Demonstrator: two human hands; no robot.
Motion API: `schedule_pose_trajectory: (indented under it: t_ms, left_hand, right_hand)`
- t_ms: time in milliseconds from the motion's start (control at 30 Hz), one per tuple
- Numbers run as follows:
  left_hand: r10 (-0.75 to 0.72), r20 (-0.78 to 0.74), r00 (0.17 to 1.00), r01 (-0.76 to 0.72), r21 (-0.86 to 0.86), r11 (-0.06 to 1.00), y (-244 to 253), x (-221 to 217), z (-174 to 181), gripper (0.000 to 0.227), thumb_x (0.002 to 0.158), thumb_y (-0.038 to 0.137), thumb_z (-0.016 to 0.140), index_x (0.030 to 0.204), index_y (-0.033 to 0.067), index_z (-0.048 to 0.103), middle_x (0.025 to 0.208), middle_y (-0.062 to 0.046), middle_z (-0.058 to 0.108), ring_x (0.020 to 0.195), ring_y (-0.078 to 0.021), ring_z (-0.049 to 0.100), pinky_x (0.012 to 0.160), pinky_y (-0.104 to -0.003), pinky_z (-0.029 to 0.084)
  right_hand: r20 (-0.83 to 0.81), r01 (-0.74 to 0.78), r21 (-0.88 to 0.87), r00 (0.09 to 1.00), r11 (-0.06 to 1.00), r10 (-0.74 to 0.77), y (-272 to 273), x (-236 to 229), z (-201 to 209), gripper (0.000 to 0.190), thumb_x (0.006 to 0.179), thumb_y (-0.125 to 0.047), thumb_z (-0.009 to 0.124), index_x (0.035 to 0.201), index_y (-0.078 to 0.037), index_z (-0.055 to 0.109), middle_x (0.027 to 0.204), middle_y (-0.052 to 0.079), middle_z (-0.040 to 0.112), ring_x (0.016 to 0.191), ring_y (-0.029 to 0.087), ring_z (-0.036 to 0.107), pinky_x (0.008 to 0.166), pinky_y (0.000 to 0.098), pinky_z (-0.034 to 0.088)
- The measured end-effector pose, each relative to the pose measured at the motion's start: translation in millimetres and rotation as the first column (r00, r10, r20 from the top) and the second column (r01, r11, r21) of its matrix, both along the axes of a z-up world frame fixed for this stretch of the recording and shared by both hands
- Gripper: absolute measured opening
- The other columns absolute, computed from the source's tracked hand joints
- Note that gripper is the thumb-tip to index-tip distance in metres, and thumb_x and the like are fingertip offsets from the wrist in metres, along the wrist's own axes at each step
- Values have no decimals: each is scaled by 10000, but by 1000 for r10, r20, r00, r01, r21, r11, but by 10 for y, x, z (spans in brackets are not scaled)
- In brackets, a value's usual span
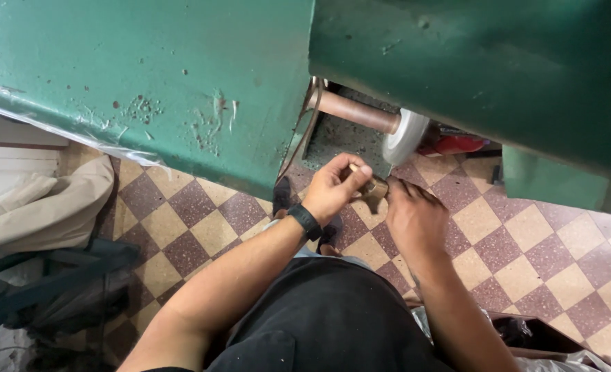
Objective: The person picks up shoe soles, inspects them, and uses a bench grinder to sand and shape the edges.
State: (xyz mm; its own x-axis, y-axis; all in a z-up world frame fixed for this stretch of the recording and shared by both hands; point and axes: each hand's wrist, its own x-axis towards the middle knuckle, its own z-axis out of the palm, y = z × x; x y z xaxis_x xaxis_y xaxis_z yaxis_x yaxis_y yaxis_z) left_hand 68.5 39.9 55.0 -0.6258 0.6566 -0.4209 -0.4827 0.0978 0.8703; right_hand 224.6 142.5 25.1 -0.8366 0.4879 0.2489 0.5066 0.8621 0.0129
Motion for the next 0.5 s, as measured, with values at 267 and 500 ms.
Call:
schedule_pose_trajectory:
  t_ms: [267,500]
  left_hand:
    - [-49,-113,992,35,-115,993,15,9,-404,122,919,243,733,978,225,838,750,-37,779,751,-116,730,711,-280,600]
    - [-153,361,920,3,384,923,-226,-16,-775,438,1086,155,514,1463,-50,599,1198,-266,755,1071,-283,770,900,-420,647]
  right_hand:
    - [-88,-68,91,993,994,76,-41,-32,38,208,968,-230,648,1112,-242,798,987,-15,807,904,178,793,766,304,621]
    - [-178,-102,163,975,981,130,44,101,49,273,1005,-181,608,1183,-190,815,1128,17,807,1020,204,781,878,321,612]
